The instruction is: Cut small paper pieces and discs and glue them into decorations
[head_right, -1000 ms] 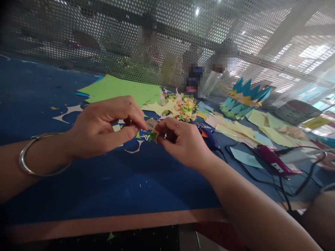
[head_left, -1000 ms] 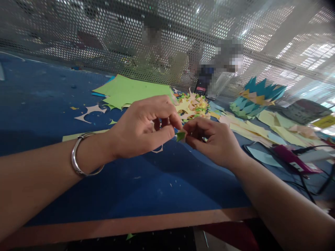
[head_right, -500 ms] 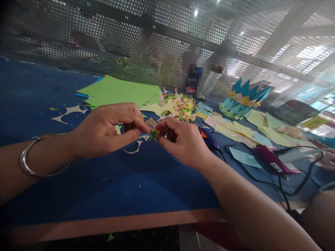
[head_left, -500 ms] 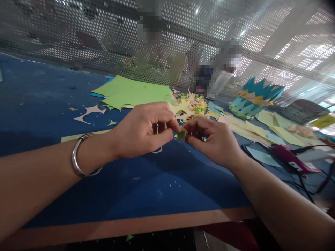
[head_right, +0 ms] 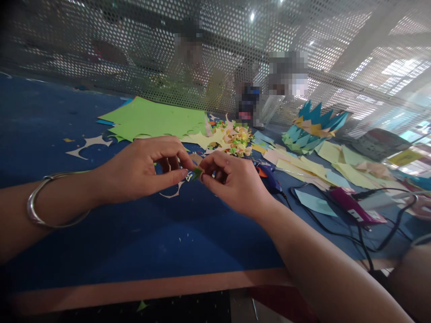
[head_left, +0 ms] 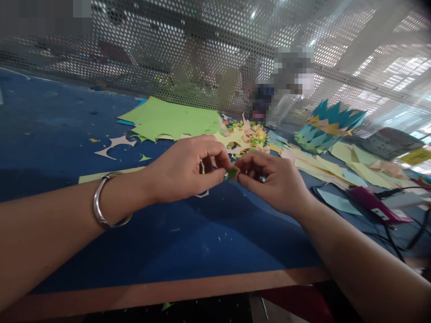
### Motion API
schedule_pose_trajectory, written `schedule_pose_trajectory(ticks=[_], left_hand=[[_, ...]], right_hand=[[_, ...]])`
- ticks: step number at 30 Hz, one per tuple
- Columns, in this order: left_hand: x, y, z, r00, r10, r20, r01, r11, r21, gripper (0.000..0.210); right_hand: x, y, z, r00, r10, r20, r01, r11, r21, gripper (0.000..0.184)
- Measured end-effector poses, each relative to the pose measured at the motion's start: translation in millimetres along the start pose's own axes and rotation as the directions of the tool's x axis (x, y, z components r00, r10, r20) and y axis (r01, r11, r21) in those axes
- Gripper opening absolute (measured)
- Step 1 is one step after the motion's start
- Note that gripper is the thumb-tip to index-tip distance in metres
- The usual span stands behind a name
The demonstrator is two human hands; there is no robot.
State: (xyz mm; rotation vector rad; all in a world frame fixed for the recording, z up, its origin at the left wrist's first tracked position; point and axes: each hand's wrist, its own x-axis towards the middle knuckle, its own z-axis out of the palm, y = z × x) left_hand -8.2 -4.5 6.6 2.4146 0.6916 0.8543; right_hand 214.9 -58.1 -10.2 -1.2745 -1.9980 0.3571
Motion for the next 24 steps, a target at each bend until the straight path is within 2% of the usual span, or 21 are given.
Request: schedule_pose_trajectory(ticks=[5, 14, 20, 24], left_hand=[[0.9, -0.7, 1.6, 0.998, -0.026, 0.065, 0.028, 0.999, -0.021, 0.012], [1.5, -3.4, 1.9, 0.998, -0.023, 0.063, 0.024, 0.999, -0.024, 0.011], [1.3, -5.6, 4.0, 0.998, 0.065, 0.014, -0.066, 0.996, 0.054, 0.011], [-0.1, -4.8, 10.3, 0.999, 0.038, -0.015, -0.037, 0.996, 0.075, 0.013]], right_hand=[[-0.1, -0.8, 0.6, 1.0, -0.002, 0.02, 0.002, 1.0, 0.005, 0.007], [-0.6, -1.0, 0.0, 1.0, -0.008, 0.019, 0.008, 1.0, -0.01, 0.004], [-0.5, -2.9, 0.2, 1.0, -0.001, 0.028, 0.001, 1.0, -0.009, 0.006], [-0.7, -4.1, 3.5, 0.999, -0.018, 0.038, 0.019, 0.999, -0.03, 0.005]])
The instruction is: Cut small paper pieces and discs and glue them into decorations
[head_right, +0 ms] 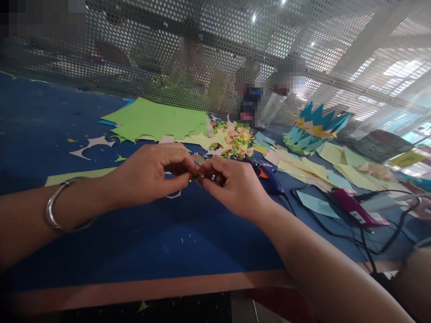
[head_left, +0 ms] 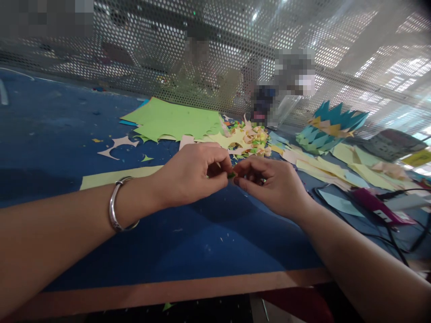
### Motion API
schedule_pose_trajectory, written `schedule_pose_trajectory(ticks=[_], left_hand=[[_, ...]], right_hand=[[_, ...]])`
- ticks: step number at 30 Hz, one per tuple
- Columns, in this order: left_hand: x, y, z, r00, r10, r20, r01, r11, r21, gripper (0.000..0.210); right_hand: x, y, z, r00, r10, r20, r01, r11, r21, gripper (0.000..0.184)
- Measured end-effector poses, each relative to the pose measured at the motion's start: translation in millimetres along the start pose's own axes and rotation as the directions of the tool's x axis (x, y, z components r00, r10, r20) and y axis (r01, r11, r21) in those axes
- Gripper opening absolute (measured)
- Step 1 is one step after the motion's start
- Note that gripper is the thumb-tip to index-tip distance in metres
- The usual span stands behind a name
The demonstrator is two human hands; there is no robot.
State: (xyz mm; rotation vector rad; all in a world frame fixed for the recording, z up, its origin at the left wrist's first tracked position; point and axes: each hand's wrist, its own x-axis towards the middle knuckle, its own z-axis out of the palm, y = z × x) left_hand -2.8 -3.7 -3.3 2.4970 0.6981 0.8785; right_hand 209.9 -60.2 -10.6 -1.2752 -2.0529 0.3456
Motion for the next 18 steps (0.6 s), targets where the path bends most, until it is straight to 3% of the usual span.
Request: schedule_pose_trajectory(ticks=[9, 18], left_hand=[[-2.7, 0.1, 6.7, 0.99, -0.137, -0.024, 0.132, 0.981, -0.145, 0.004], [-4.0, 1.6, 8.8, 0.981, -0.142, -0.13, 0.123, 0.982, -0.144, 0.005]], right_hand=[[-3.0, 0.4, 5.4, 0.998, -0.046, -0.048, 0.044, 0.998, -0.045, 0.006], [-1.9, 0.9, 6.7, 0.979, -0.133, -0.153, 0.121, 0.989, -0.082, 0.011]])
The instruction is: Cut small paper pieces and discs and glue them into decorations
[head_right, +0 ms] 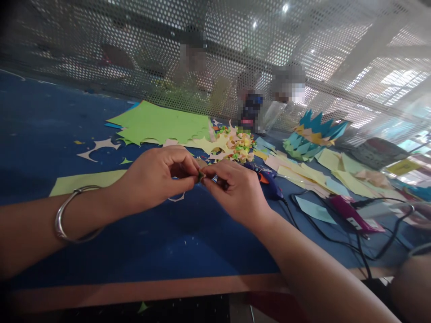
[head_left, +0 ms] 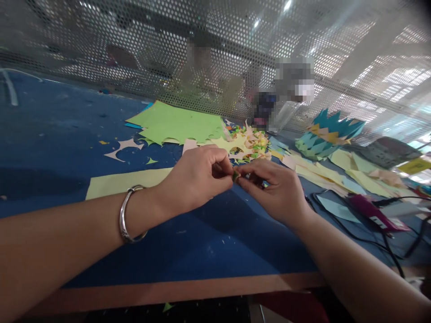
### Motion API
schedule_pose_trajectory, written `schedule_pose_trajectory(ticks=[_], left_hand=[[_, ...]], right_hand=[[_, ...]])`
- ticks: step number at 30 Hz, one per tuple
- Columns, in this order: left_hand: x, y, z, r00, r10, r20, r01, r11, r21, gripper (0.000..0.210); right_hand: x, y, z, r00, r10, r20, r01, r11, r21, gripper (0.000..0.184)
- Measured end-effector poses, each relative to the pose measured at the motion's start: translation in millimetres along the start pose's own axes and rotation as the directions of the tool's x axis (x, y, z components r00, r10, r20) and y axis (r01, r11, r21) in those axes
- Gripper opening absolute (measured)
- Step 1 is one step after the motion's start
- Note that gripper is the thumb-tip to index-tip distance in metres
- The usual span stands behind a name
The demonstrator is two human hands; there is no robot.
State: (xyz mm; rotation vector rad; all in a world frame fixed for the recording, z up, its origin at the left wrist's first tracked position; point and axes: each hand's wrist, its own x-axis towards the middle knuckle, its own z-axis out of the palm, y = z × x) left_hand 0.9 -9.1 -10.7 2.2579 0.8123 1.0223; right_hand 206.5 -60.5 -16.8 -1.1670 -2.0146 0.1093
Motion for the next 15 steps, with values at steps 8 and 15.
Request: schedule_pose_trajectory(ticks=[8, 15], left_hand=[[-2.4, 1.1, 1.3, 0.997, 0.024, -0.077, -0.026, 0.999, -0.029, 0.007], [-5.0, 6.0, 2.4, 0.995, 0.004, -0.098, -0.015, 0.994, -0.107, 0.007]], right_hand=[[1.5, -2.7, 6.1, 0.993, -0.053, -0.103, 0.055, 0.998, 0.017, 0.018], [1.8, -6.1, 6.9, 0.986, -0.063, -0.156, 0.061, 0.998, -0.02, 0.016]])
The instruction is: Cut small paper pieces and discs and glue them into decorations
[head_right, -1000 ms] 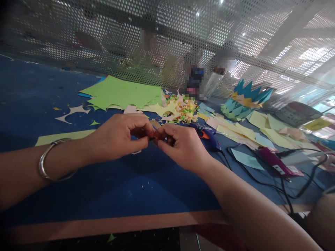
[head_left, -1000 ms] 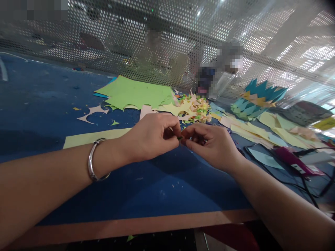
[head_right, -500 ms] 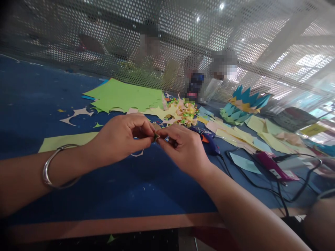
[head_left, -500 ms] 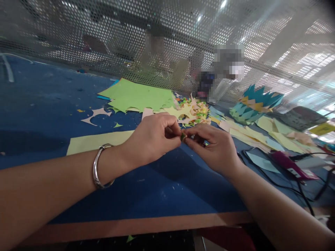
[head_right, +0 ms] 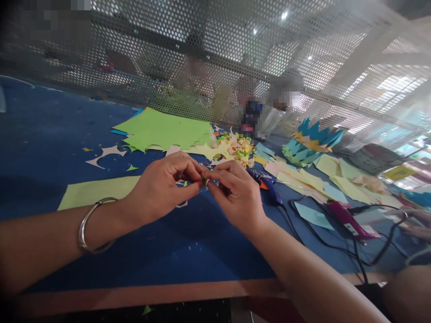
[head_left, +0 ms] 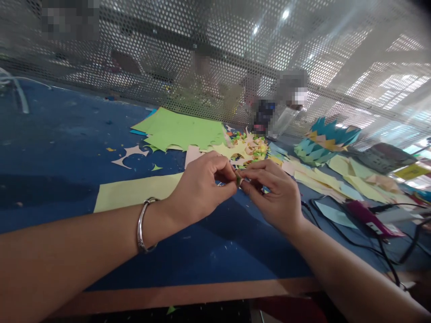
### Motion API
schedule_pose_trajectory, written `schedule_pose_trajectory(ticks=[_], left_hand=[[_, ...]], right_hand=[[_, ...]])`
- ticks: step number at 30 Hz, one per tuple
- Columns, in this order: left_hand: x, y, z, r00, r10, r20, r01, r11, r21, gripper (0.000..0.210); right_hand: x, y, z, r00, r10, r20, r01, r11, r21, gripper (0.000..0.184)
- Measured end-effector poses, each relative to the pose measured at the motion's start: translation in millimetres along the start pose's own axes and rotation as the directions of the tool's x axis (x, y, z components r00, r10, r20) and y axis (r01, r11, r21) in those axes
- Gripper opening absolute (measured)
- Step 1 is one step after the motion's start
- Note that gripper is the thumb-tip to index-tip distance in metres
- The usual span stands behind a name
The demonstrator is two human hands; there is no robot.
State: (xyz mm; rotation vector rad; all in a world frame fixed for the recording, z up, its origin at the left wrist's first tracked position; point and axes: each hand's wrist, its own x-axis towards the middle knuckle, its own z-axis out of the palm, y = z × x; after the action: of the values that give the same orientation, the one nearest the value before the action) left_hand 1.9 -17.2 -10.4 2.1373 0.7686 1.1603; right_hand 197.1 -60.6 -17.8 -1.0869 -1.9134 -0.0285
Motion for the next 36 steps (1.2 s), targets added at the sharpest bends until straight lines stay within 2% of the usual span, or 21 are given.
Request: schedule_pose_trajectory(ticks=[5, 8, 11, 14, 16, 21, 28, 33, 36], left_hand=[[0, -1, -2.2, 0.999, -0.028, 0.029, 0.027, 1.0, 0.016, 0.008], [4, -2, -9.1, 0.993, -0.047, 0.105, 0.039, 0.996, 0.077, 0.007], [10, -3, -16.0, 0.98, -0.031, 0.197, -0.009, 0.98, 0.198, 0.007], [16, -7, -17.8, 0.969, -0.016, 0.247, -0.048, 0.967, 0.249, 0.009], [19, -9, -16.4, 0.97, 0.008, 0.245, -0.069, 0.968, 0.24, 0.01], [19, -14, -11.9, 0.986, 0.031, 0.162, -0.057, 0.986, 0.156, 0.01], [6, -16, -16.9, 0.991, 0.035, 0.132, -0.042, 0.998, 0.048, 0.015], [5, -14, -19.2, 0.992, -0.009, 0.127, -0.001, 0.997, 0.074, 0.014], [6, -14, -19.1, 0.99, 0.007, 0.142, -0.024, 0.992, 0.12, 0.015]], right_hand=[[1, 2, 2, 0.999, -0.025, 0.036, 0.024, 1.0, 0.017, 0.016], [2, 6, 5, 0.997, -0.05, 0.065, 0.048, 0.999, 0.018, 0.017], [3, 9, 9, 0.994, -0.041, 0.105, 0.04, 0.999, 0.012, 0.016], [5, 11, 12, 0.989, -0.022, 0.143, 0.021, 1.0, 0.013, 0.017], [6, 12, 12, 0.992, 0.002, 0.129, -0.004, 1.0, 0.015, 0.017], [8, 13, 12, 0.995, 0.046, 0.086, -0.048, 0.999, 0.021, 0.015], [6, 4, 17, 0.995, 0.004, 0.104, -0.004, 1.0, 0.001, 0.016], [5, 1, 18, 0.991, -0.008, 0.135, 0.013, 0.999, -0.033, 0.015], [6, 1, 18, 0.986, -0.012, 0.166, 0.019, 0.999, -0.037, 0.016]])
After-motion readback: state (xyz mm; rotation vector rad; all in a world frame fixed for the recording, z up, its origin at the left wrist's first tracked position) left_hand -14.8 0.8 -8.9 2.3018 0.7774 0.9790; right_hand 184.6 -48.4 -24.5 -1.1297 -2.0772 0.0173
